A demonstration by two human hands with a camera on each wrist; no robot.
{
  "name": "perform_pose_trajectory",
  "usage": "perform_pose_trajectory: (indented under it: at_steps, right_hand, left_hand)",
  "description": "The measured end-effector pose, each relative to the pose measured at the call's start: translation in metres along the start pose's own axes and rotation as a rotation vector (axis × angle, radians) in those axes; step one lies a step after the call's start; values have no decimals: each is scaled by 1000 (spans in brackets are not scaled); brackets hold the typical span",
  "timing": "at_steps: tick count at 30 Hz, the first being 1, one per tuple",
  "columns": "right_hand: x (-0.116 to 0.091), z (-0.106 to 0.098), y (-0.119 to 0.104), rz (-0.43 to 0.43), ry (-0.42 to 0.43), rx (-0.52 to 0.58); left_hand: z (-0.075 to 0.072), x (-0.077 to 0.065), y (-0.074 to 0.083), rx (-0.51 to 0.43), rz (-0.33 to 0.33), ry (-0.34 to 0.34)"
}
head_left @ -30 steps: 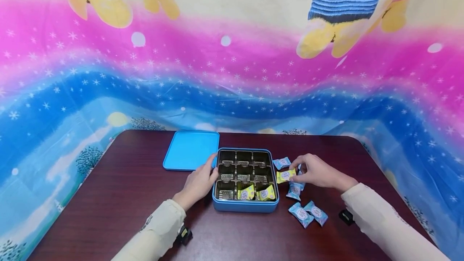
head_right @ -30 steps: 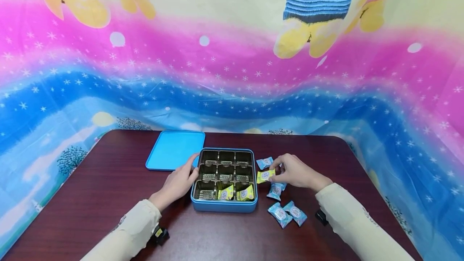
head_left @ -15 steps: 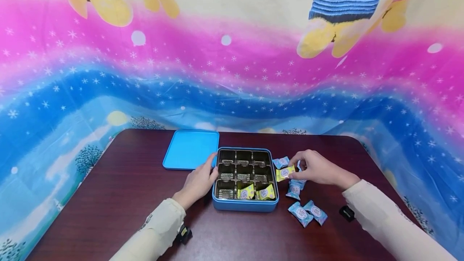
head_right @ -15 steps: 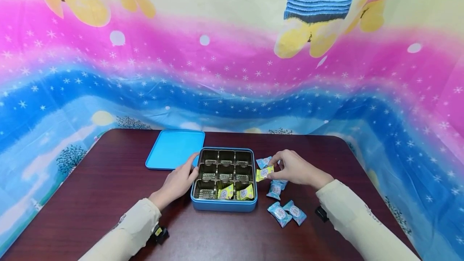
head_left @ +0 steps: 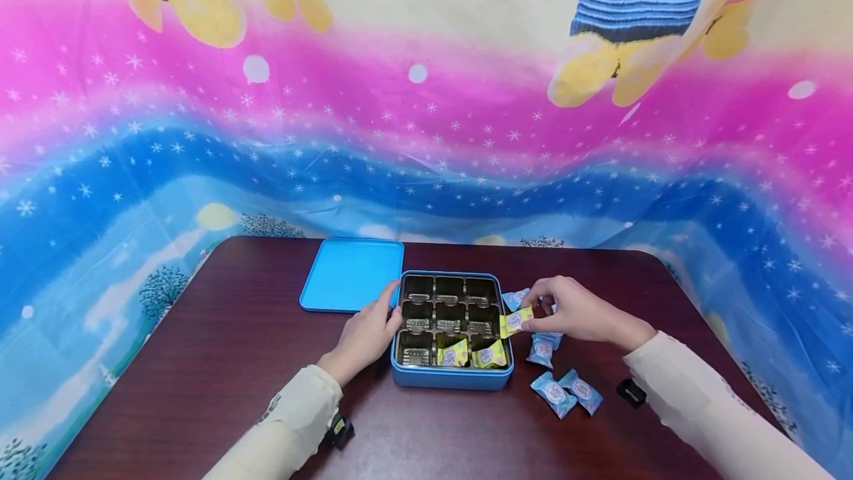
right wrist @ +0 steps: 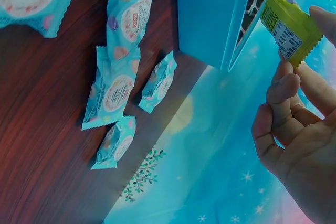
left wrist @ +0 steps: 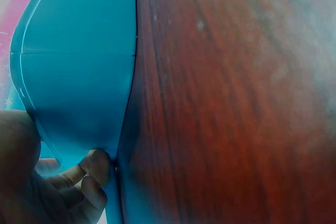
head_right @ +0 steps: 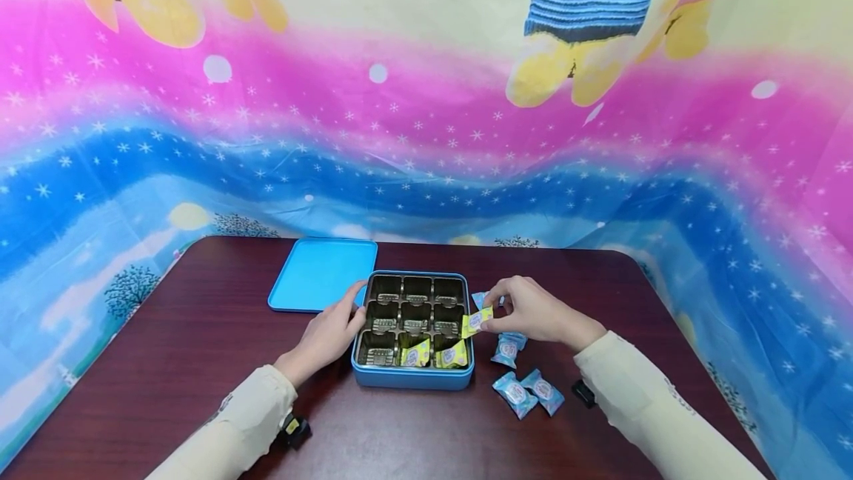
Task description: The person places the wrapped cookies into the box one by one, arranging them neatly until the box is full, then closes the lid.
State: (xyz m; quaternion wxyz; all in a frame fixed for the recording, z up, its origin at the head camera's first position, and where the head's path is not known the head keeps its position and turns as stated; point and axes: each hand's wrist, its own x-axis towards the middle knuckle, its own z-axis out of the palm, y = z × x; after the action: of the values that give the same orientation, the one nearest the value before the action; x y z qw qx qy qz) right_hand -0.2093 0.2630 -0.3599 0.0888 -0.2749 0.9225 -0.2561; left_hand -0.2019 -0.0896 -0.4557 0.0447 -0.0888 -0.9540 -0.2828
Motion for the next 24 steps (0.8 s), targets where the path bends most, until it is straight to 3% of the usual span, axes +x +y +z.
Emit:
perform_pose_trajectory:
  at_steps: [24]
  right_hand:
    - [17,14,-22,-37,-13,67]
  left_hand:
    - [0,0,0,-5,11,7]
